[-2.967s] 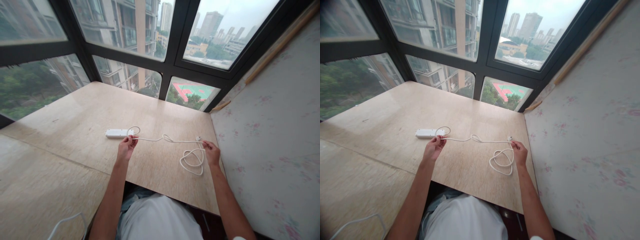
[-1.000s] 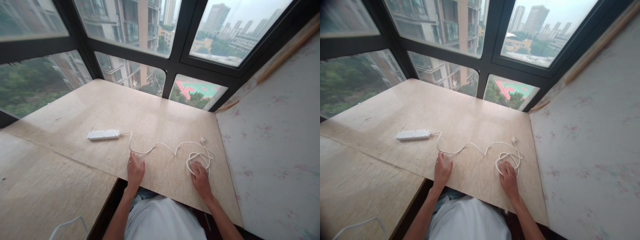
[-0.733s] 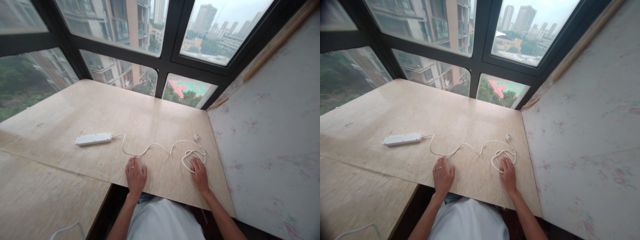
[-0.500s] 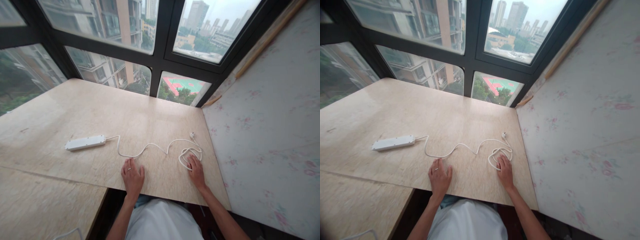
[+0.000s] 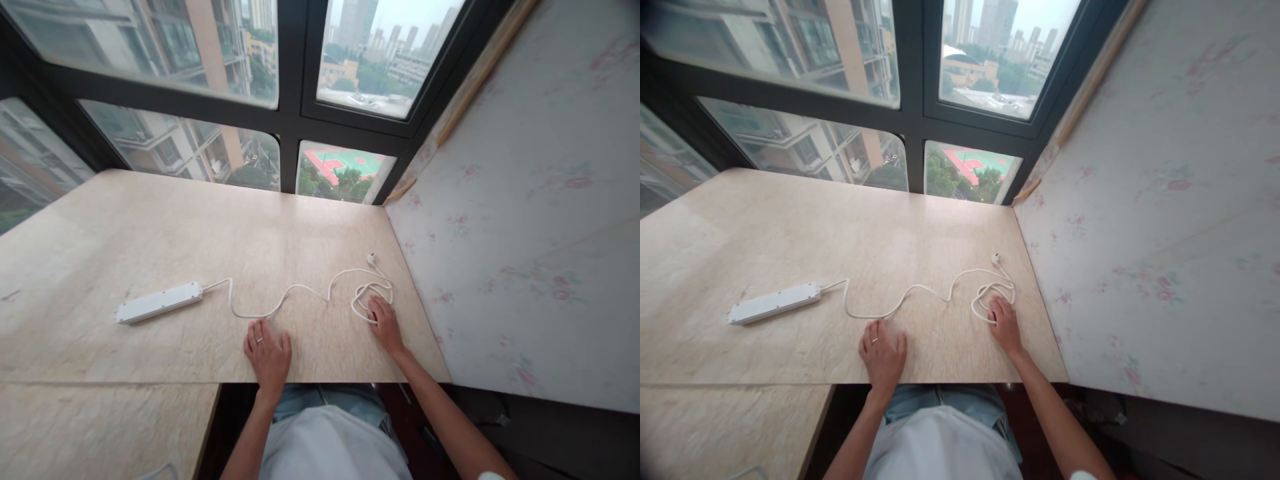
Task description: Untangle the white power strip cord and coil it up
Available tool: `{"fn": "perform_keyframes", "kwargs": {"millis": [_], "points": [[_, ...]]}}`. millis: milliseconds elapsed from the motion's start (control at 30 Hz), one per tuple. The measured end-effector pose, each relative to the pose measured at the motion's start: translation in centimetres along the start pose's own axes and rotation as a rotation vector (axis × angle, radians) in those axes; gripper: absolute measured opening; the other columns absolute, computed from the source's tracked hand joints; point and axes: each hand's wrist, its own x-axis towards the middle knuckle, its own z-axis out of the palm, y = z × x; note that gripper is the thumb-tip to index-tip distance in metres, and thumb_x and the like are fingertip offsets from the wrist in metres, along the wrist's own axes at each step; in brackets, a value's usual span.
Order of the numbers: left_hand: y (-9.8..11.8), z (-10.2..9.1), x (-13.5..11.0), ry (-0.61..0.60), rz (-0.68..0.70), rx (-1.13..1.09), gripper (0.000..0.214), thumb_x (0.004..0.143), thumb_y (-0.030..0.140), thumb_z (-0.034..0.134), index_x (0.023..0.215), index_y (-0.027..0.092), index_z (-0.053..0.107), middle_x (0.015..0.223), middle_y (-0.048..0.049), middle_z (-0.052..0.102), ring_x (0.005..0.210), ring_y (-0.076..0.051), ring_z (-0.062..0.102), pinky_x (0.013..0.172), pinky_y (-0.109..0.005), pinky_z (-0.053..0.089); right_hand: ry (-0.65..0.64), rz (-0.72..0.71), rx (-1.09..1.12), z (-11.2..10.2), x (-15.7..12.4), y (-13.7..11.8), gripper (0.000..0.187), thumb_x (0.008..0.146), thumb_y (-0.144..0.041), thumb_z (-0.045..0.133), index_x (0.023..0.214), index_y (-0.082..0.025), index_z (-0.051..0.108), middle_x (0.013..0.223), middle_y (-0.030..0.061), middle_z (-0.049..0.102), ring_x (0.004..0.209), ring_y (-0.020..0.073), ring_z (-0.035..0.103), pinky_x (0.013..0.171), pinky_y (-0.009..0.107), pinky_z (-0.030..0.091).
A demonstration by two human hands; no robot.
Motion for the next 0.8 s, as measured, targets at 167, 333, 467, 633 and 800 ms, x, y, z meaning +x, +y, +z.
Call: {"fn": "perform_keyframes", "kwargs": {"millis": [167, 333, 467, 633, 800], "points": [[-0.14, -0.23, -0.04, -0.034, 0.045, -0.008, 0.054, 0.089, 0.033, 0.043, 0.133, 0.002, 0.047, 0.133, -0.0216, 0.050, 0.136, -0.032, 0.031, 0.112, -0.051, 0.020, 0.009, 0.006, 0.017, -0.16, 0.17, -0.24, 0.030, 0.092, -0.023, 0.044, 0.117, -0.014, 0.058, 0.127, 0.0145, 0.057, 0.123, 0.0261, 0.048, 0.103, 0.048, 0.041], [-0.10, -0.69, 0.08, -0.048, 0.094, 0.015, 0.050, 0.089, 0.033, 0.043, 0.128, 0.002, 0.052, 0.132, -0.0211, 0.051, 0.135, -0.033, 0.031, 0.112, -0.052, 0.021, 0.010, 0.021, -0.006, -0.31, 0.32, -0.58, 0.029, 0.091, -0.022, 0.045, 0.115, -0.013, 0.059, 0.126, 0.0151, 0.057, 0.123, 0.0255, 0.048, 0.103, 0.047, 0.040], [-0.27, -0.82, 0.03, -0.060, 0.162, 0.004, 0.047, 0.090, 0.033, 0.042, 0.126, 0.006, 0.055, 0.134, -0.0194, 0.051, 0.135, -0.034, 0.033, 0.112, -0.054, 0.019, -0.001, 0.033, -0.014, -0.35, 0.36, -0.72, 0.030, 0.090, -0.021, 0.045, 0.116, -0.014, 0.059, 0.127, 0.0142, 0.057, 0.124, 0.0246, 0.047, 0.104, 0.046, 0.039], [-0.34, -0.77, 0.03, -0.091, 0.195, 0.007, 0.046, 0.089, 0.033, 0.043, 0.124, 0.007, 0.057, 0.135, -0.0201, 0.049, 0.137, -0.035, 0.029, 0.111, -0.056, 0.017, 0.000, 0.045, -0.025, -0.27, 0.38, -0.74, 0.030, 0.088, -0.020, 0.046, 0.114, -0.013, 0.059, 0.128, 0.0142, 0.056, 0.124, 0.0248, 0.047, 0.105, 0.045, 0.038], [-0.23, -0.80, 0.12, -0.129, 0.233, 0.020, 0.045, 0.089, 0.031, 0.042, 0.125, 0.008, 0.056, 0.138, -0.0189, 0.047, 0.136, -0.035, 0.030, 0.112, -0.058, 0.013, 0.014, 0.056, -0.033, -0.19, 0.46, -0.82, 0.029, 0.086, -0.018, 0.047, 0.112, -0.012, 0.060, 0.126, 0.0144, 0.057, 0.122, 0.0248, 0.048, 0.105, 0.044, 0.038]]}}
